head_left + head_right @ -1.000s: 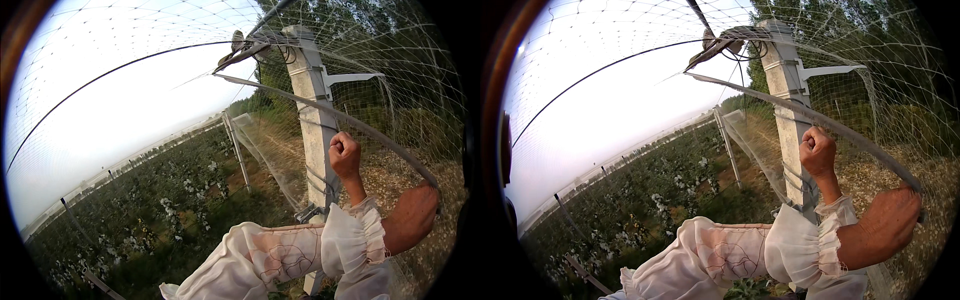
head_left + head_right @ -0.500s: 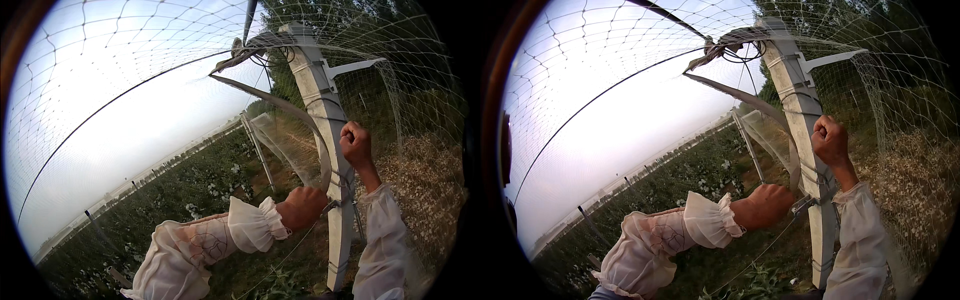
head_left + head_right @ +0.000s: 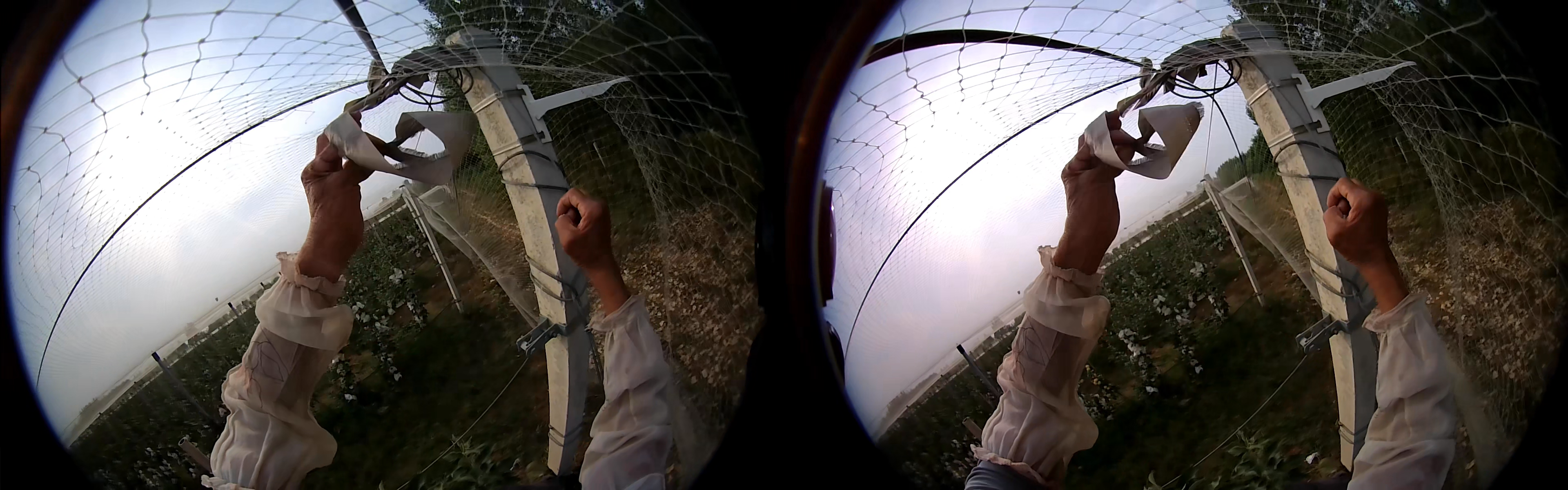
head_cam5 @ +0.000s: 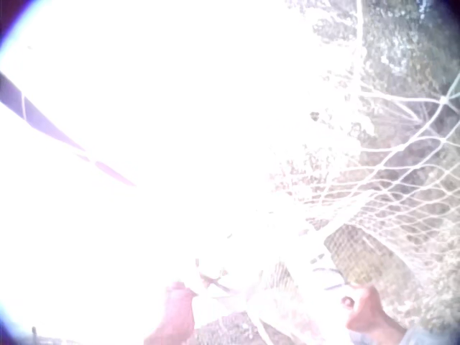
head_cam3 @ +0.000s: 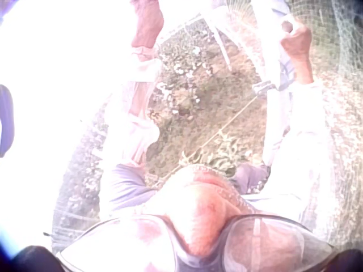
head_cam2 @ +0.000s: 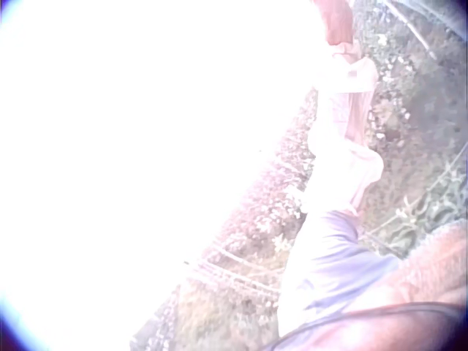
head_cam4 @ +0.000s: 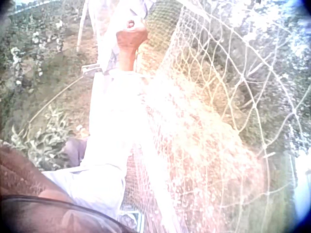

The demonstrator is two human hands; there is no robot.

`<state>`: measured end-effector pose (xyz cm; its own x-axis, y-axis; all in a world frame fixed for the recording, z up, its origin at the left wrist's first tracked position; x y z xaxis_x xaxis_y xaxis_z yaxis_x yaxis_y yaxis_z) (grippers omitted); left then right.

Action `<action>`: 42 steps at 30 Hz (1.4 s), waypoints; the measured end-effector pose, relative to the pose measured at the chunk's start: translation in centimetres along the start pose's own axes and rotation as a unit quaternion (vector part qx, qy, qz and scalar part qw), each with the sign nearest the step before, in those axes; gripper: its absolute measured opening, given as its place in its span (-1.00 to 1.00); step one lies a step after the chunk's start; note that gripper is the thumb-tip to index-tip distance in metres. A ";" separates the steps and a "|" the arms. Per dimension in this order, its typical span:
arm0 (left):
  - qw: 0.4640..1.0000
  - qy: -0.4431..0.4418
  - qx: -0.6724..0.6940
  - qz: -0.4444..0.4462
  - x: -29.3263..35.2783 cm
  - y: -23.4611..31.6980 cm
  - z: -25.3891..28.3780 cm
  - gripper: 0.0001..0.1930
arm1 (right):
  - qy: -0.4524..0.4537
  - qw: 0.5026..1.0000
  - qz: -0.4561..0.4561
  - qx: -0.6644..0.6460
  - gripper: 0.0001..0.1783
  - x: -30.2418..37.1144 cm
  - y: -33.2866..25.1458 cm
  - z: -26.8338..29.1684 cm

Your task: The person repairs a damaged section of a greenhouse net by hand. They pull the netting over a metal frame, align the torn edges, and tie the netting to the frame using a strap.

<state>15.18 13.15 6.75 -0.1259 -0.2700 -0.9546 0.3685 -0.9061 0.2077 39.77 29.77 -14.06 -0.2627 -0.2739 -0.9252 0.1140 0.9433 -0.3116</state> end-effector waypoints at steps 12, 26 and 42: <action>0.580 -0.716 -0.370 -0.118 34.0 -8.4 4.6 -0.81 | 0.001 0.999 0.031 -0.005 -0.96 -0.4 -1.3 -0.6; 0.681 -0.389 -0.076 0.616 14.8 -4.0 15.8 -0.82 | -0.007 1.000 -0.002 -0.024 -0.96 -0.2 0.0 -0.3; 0.997 -0.075 0.017 -0.001 -3.5 -2.2 1.5 -0.80 | -0.001 1.000 -0.005 -0.009 -0.96 -0.2 0.5 0.1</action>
<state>13.39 15.59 9.92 -0.2627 -0.3121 -0.9130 0.3380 -0.9161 0.2159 39.98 30.23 -14.07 -0.2618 -0.2832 -0.9226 0.0951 0.9438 -0.3167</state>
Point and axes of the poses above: each hand's wrist, its own x-axis away from the middle knuckle, its own z-axis out of the back of the hand, y = z × x, the point moved 8 cm from there along -x, towards the middle knuckle, and after that the axes turned 3 degrees about -x, right-handed, at the moved point
